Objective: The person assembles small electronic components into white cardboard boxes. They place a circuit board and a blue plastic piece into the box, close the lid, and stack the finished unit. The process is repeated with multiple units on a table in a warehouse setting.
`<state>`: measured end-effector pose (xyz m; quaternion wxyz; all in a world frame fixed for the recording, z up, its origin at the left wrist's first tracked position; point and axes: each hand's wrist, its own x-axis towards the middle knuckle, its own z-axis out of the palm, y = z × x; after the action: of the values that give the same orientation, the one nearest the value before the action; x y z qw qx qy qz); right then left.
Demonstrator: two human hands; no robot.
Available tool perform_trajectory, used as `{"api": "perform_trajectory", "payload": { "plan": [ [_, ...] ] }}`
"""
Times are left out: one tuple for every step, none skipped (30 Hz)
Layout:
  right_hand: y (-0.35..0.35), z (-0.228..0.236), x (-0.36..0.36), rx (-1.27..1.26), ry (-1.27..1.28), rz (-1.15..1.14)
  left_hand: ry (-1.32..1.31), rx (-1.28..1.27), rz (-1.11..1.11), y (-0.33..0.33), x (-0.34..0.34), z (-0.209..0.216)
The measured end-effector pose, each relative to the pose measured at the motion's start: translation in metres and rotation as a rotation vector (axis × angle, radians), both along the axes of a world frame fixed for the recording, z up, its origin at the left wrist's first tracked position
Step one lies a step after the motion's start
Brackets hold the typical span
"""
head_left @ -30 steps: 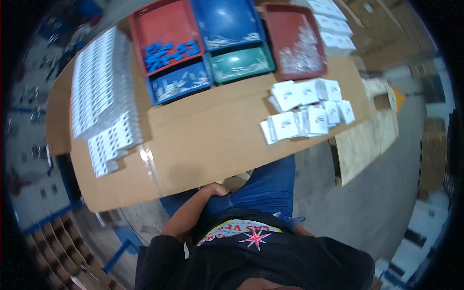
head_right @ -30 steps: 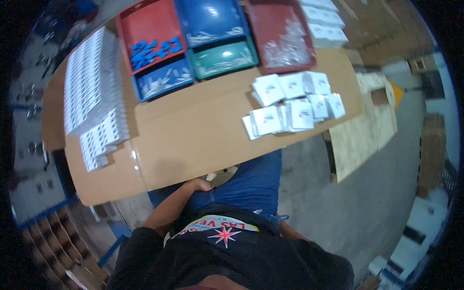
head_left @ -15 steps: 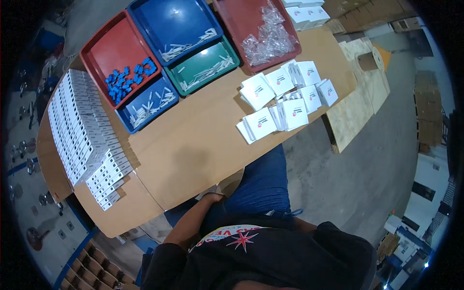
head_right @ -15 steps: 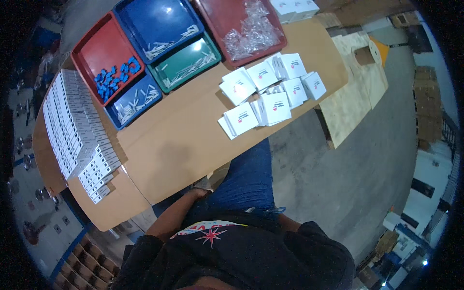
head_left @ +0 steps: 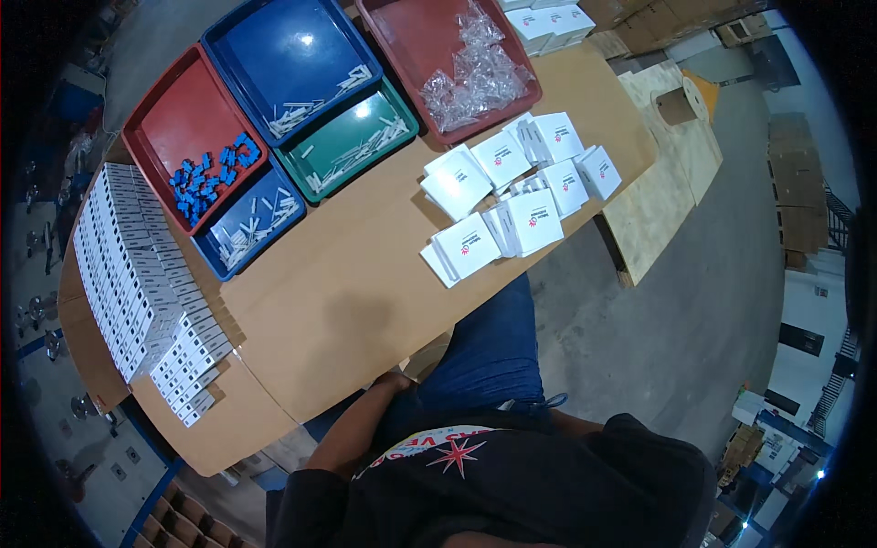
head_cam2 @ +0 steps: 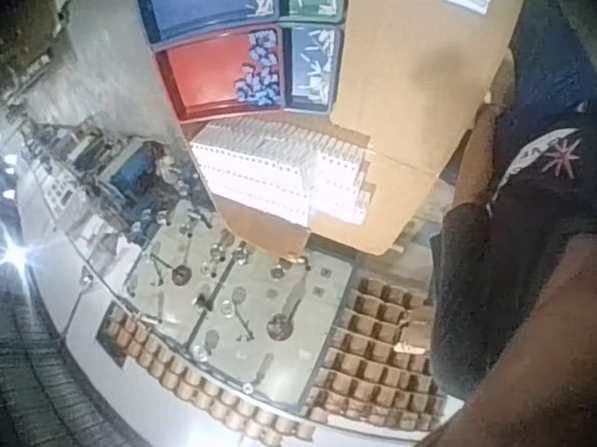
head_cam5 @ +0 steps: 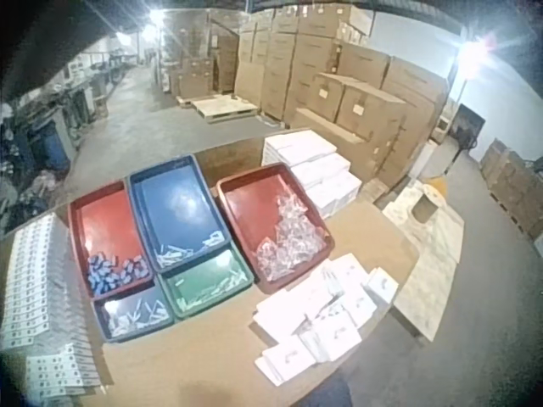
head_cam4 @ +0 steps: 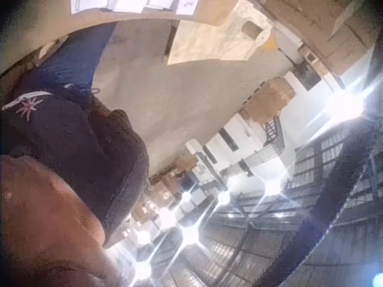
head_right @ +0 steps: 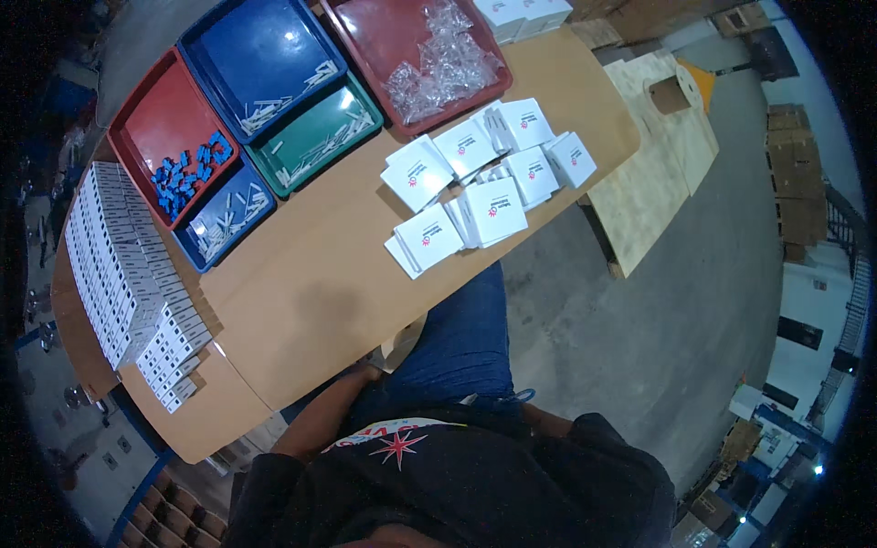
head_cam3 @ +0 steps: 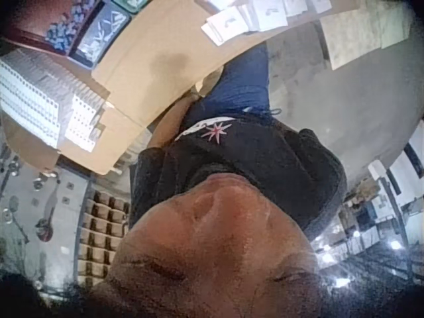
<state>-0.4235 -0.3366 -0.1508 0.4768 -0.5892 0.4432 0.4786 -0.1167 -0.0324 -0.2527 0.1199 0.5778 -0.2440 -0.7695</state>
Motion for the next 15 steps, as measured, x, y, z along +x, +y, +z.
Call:
{"api": "perform_trajectory", "payload": {
  "plan": [
    [-0.002, -0.004, -0.008, 0.013, 0.014, 0.011, 0.005, -0.005, 0.003, 0.002, -0.001, -0.001],
    [-0.008, -0.009, -0.013, 0.024, 0.015, 0.026, 0.007, -0.017, 0.005, 0.002, 0.001, -0.005],
    [-0.01, -0.016, -0.019, 0.043, 0.015, 0.038, 0.005, -0.025, 0.003, 0.005, 0.005, -0.008],
    [-0.016, -0.022, -0.022, 0.066, 0.013, 0.062, 0.003, -0.034, 0.011, 0.007, 0.005, -0.011],
    [-0.019, -0.024, -0.026, 0.086, 0.022, 0.08, 0.006, -0.047, 0.015, 0.01, 0.006, -0.013],
    [-0.027, -0.03, -0.024, 0.114, 0.017, 0.115, 0.009, -0.068, 0.016, 0.01, 0.009, -0.017],
    [-0.035, -0.044, -0.029, 0.149, 0.005, 0.154, 0.006, -0.082, 0.018, 0.012, 0.015, -0.02],
    [-0.043, -0.054, -0.026, 0.185, -0.016, 0.189, 0.006, -0.097, 0.012, 0.014, 0.018, -0.022],
    [-0.056, -0.066, -0.022, 0.247, -0.059, 0.267, 0.004, -0.111, 0.018, 0.014, 0.018, -0.024],
    [-0.068, -0.078, -0.015, 0.334, -0.131, 0.366, 0.003, -0.126, 0.02, 0.015, 0.019, -0.025],
    [-0.081, -0.086, -0.003, 0.413, -0.221, 0.458, -0.003, -0.141, 0.019, 0.014, 0.02, -0.026],
    [-0.095, -0.087, 0.014, 0.465, -0.223, 0.386, -0.012, -0.154, 0.019, 0.014, 0.019, -0.025],
    [-0.105, -0.074, 0.037, 0.506, -0.197, 0.225, -0.027, -0.164, 0.011, 0.015, 0.022, -0.025],
    [-0.108, -0.04, 0.073, 0.482, -0.18, 0.034, -0.049, -0.171, 0.001, 0.017, 0.027, -0.022],
    [-0.113, 0.002, 0.109, 0.451, -0.165, -0.156, -0.064, -0.193, -0.002, 0.017, 0.028, -0.02]
  ]
}}
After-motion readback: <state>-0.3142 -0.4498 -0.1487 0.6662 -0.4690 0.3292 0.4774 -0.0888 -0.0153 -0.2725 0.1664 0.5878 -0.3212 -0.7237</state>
